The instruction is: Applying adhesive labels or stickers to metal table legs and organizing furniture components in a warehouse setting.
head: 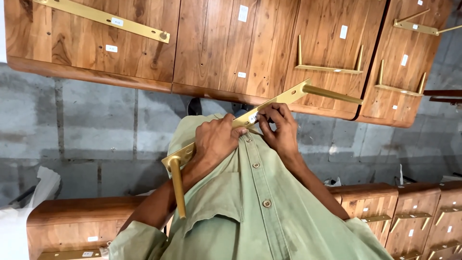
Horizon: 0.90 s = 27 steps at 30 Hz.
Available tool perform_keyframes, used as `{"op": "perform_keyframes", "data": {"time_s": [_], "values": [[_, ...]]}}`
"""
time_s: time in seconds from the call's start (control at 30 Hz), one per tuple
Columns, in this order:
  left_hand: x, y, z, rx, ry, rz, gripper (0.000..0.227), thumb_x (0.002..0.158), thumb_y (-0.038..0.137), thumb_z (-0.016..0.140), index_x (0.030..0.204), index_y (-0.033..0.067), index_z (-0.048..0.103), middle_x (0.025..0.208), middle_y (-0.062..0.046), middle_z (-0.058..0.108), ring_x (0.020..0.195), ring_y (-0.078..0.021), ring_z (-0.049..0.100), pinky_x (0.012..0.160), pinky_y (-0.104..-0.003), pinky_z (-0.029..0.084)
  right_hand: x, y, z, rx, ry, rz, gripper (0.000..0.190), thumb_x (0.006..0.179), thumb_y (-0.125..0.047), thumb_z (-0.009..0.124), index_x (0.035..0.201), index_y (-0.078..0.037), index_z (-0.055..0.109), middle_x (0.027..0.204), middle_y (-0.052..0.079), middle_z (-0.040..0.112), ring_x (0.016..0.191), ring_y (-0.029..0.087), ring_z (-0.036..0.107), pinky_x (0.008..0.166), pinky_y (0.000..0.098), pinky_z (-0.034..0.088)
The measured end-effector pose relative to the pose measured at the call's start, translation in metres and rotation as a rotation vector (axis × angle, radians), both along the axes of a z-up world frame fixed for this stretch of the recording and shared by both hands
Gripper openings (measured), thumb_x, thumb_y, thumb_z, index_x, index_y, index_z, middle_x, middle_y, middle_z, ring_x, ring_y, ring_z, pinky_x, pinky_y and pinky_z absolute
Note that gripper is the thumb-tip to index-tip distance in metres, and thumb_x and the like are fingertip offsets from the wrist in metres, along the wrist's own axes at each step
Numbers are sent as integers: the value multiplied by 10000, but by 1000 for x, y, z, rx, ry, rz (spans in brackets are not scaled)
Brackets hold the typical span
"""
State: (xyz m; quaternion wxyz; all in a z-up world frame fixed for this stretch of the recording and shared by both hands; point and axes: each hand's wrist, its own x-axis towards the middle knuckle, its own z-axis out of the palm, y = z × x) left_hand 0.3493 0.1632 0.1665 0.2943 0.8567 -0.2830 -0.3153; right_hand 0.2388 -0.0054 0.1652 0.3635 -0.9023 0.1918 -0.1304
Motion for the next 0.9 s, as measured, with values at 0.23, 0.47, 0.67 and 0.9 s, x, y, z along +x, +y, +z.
{"op": "perform_keyframes", "data": {"time_s": [0.23, 0.47, 0.67, 0.9], "values": [[-1, 3, -3, 53, 15, -56, 466, 882, 515, 706, 979, 62, 670, 778, -172, 730, 728, -366, 718, 637, -504, 537, -2, -10, -3, 52, 130, 125, 151, 883, -4, 747, 1025, 17, 702, 1038, 113, 598, 823, 175, 667, 735, 297, 575], [0, 1, 0, 38, 42, -39, 461, 891, 516, 688, 980, 64, 668, 781, -166, 733, 736, -373, 716, 648, -514, 532, 1, -6, 13, 158, 44, -25, 218, 907, 3, 751, 1120, 4, 703, 1095, 106, 615, 862, 206, 673, 772, 305, 584], [-2, -2, -2, 36, 24, -36, 463, 892, 517, 692, 964, 60, 664, 778, -180, 727, 752, -390, 708, 652, -524, 529, -2, -9, 2, -166, 1, 140, 175, 905, 7, 761, 1073, -13, 718, 1074, 111, 625, 896, 263, 695, 771, 363, 584], [0, -2, -1, 45, 45, -55, 477, 887, 524, 700, 947, 53, 662, 777, -189, 722, 758, -388, 707, 673, -523, 533, 9, -13, 1, -397, 158, 269, 187, 894, -69, 722, 1047, -14, 629, 1039, 150, 596, 892, 364, 656, 704, 447, 551]]}}
